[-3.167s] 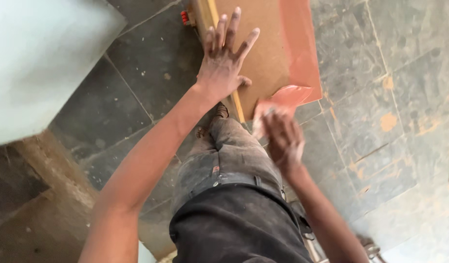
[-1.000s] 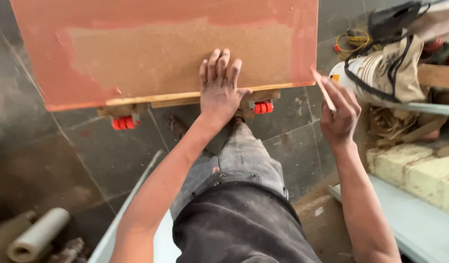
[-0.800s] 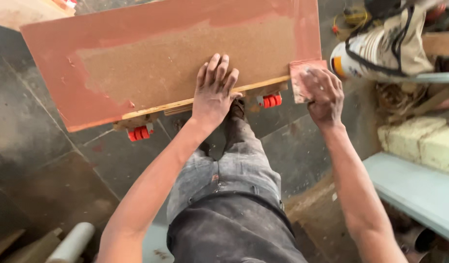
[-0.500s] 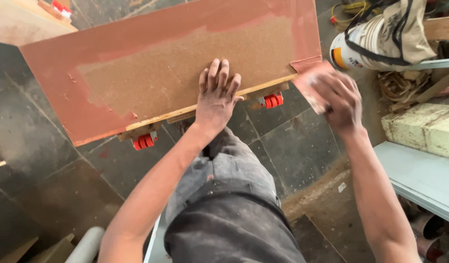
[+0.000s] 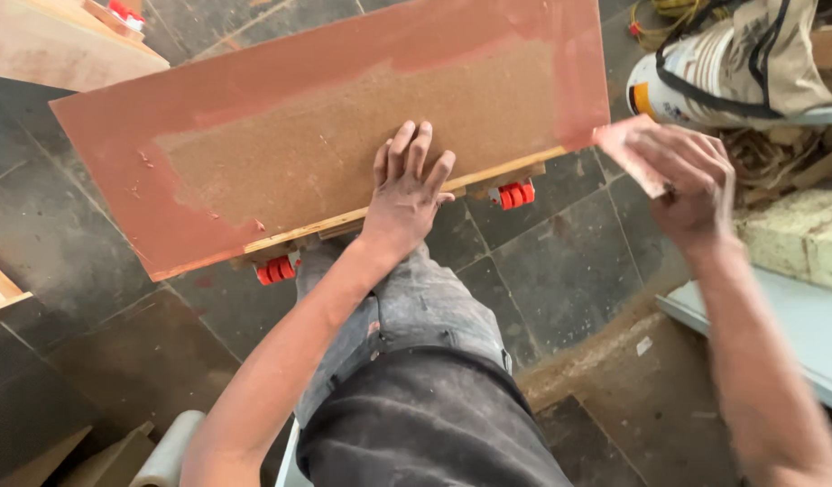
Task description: The person sands the edges of a wooden panel and then applies reddish-brown wood filler to several boards and furniture components using a spatula and a putty tray.
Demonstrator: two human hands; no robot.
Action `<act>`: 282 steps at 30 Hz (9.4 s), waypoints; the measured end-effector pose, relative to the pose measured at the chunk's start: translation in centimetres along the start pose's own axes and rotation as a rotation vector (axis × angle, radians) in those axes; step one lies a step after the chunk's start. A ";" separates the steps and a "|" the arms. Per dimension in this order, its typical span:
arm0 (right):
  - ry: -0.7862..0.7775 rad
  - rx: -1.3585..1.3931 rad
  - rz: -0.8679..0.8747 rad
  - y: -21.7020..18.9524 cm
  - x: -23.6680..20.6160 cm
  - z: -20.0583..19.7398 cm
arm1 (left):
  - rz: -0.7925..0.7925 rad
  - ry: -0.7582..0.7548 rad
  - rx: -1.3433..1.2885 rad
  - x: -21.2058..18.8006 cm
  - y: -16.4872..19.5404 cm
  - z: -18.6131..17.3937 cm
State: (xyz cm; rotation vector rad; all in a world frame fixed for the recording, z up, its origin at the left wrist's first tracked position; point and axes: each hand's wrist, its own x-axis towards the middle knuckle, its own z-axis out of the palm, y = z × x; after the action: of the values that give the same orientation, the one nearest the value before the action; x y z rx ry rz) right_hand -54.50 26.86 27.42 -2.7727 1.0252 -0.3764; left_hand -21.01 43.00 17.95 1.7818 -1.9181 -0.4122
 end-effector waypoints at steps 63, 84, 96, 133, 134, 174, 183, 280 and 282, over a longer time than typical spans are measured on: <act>0.269 -0.066 0.215 -14.9 2.0 5.7 | 0.068 0.048 -0.783 -3.4 -5.3 -8.5; 0.096 -0.297 0.383 -3.7 3.2 7.1 | -0.423 0.497 -1.297 -12.1 -30.5 -11.7; -0.009 -0.129 0.121 -31.3 2.3 13.9 | -0.261 0.558 -1.348 -12.0 -30.7 -10.3; -0.027 0.070 0.173 -44.7 5.8 15.9 | -0.243 0.734 -1.403 -10.0 -30.0 -9.5; -0.006 0.080 0.111 -44.2 5.7 15.3 | -0.242 0.719 -1.452 -10.1 -30.0 -9.5; 0.060 0.142 0.235 -42.6 7.4 15.5 | -0.225 0.578 -1.470 -11.1 -31.6 -8.4; -0.034 -0.071 0.472 -25.4 9.0 14.0 | -0.324 0.437 -1.710 -11.5 -31.5 -9.1; -0.459 -0.063 -1.474 -67.1 96.7 36.8 | -1.264 1.976 -1.296 -0.7 -53.9 -32.8; -0.585 -0.007 -1.389 -64.4 93.9 34.7 | -1.290 1.985 -1.268 -0.5 -53.7 -33.6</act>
State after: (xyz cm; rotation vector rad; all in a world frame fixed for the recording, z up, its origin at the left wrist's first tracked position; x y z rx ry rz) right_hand 64.03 15.86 26.25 -2.7908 -1.0717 0.3159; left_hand 42.33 41.44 17.54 1.0178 0.8417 -0.0029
